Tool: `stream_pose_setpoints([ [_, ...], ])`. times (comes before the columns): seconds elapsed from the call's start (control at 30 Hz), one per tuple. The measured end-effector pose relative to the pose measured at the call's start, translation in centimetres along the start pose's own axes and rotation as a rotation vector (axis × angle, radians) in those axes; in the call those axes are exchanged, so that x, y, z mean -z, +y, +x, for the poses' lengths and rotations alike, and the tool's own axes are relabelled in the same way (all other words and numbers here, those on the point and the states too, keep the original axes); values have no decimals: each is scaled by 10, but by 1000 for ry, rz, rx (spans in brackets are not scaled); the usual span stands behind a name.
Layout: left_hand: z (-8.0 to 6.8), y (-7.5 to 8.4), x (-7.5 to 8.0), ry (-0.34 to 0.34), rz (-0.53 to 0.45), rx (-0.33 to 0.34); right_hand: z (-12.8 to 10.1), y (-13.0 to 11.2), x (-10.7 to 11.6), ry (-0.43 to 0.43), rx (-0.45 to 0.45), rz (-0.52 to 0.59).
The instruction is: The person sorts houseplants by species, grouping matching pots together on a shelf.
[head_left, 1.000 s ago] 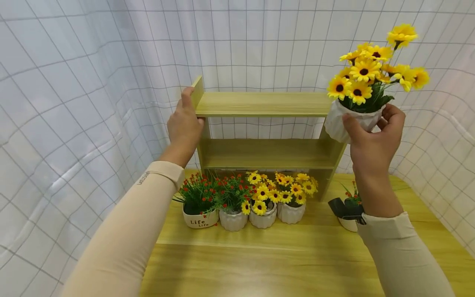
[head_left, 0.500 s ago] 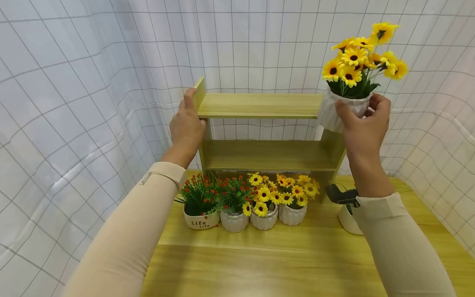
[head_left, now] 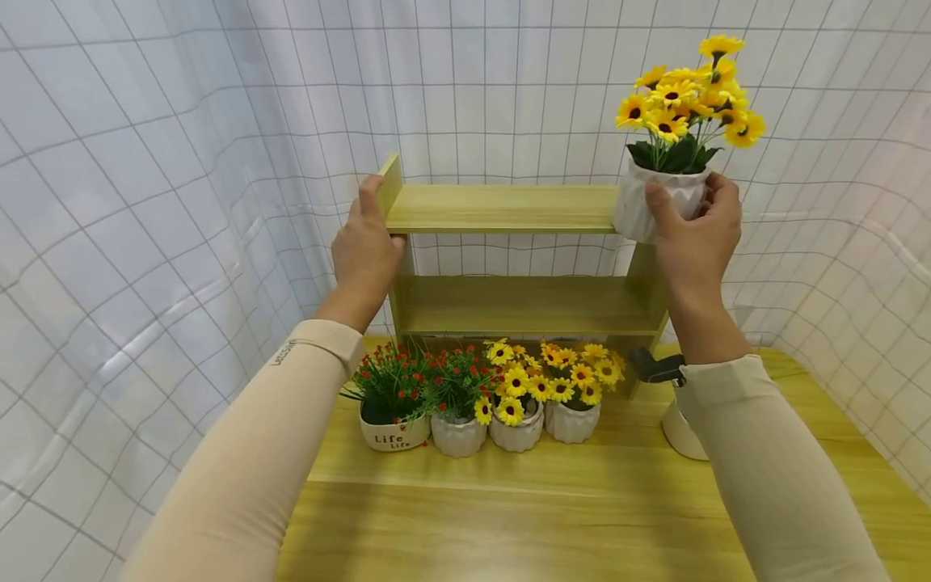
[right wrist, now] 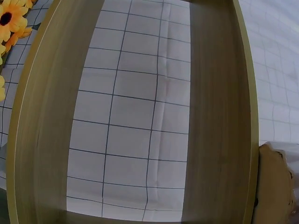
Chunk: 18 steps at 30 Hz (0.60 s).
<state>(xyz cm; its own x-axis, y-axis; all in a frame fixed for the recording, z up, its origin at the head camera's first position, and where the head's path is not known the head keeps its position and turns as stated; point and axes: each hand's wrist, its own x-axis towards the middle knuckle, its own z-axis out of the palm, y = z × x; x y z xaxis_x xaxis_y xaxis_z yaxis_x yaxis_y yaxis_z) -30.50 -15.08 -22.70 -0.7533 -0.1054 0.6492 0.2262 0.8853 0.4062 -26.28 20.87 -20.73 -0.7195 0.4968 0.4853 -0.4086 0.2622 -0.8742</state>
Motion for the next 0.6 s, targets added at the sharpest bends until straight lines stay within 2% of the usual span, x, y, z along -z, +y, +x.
stream_pose_setpoints([
  [0.37, 2, -1, 9, -120, 0, 9, 11, 8, -11, 24, 84, -122],
  [0.6, 1, -2, 11, -152, 22, -33, 14, 13, -20, 58, 141, -232],
])
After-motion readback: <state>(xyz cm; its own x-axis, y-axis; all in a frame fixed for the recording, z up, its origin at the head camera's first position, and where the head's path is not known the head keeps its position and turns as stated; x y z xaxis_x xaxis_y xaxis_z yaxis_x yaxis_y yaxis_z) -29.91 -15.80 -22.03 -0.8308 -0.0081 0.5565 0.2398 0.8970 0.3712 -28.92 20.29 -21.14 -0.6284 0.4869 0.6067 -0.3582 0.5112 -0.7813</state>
